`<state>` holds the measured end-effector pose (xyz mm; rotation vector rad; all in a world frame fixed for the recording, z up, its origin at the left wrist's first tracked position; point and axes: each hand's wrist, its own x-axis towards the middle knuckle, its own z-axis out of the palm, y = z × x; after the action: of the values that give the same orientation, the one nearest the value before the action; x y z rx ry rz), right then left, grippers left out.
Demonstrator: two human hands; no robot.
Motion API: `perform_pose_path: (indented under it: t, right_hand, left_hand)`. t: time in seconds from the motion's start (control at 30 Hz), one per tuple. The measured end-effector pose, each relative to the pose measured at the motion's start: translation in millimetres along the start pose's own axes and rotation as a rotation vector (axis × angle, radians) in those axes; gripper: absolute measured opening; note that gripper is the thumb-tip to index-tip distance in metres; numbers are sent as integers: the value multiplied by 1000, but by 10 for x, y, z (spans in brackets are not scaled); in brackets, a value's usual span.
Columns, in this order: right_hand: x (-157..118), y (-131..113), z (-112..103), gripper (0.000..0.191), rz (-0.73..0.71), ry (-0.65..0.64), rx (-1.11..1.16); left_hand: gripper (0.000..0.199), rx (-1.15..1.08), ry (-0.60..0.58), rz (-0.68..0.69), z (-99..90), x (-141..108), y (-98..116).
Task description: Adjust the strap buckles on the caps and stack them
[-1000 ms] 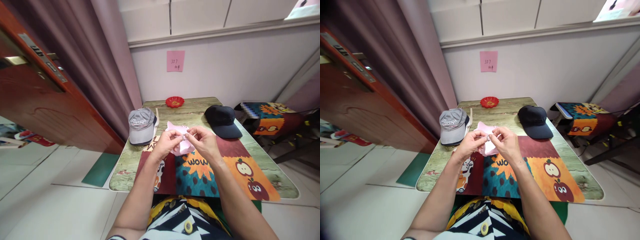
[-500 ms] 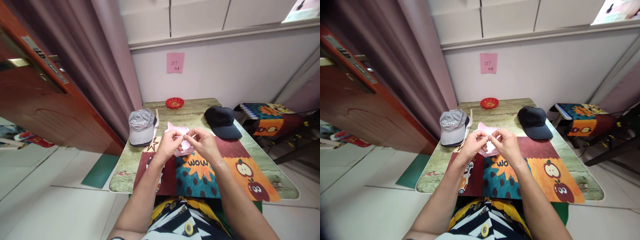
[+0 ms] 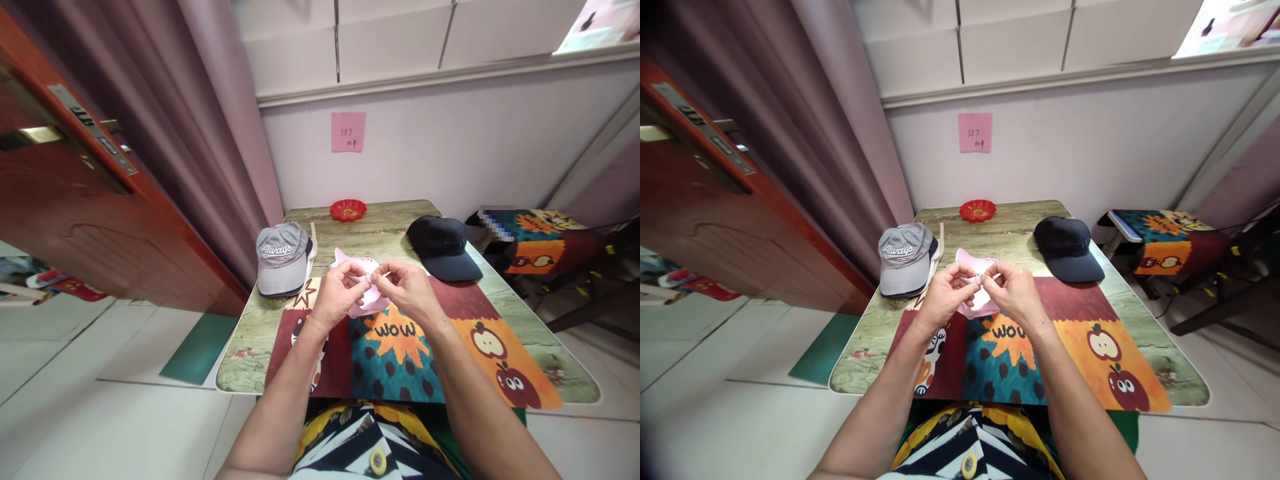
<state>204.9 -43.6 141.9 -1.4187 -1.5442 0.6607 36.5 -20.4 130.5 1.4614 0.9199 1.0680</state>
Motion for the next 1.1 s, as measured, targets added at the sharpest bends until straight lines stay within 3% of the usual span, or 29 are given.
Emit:
perform_pose_path:
  t: [0.27, 0.63, 0.9, 1.1]
  right_hand:
    - [57, -40, -81, 21, -115, -27, -87]
    - [196, -72, -224, 18, -103, -287, -150]
    - [275, -24, -268, 17, -205, -338, -182]
    - [244, -26, -225, 17, -144, -274, -112]
  left_hand:
    - [27, 61, 21, 73, -16, 5, -113]
    - [19, 163, -21, 147, -55, -2, -101]
    - [14, 227, -9, 207, -18, 2, -130]
    - [13, 294, 0, 272, -53, 3, -124]
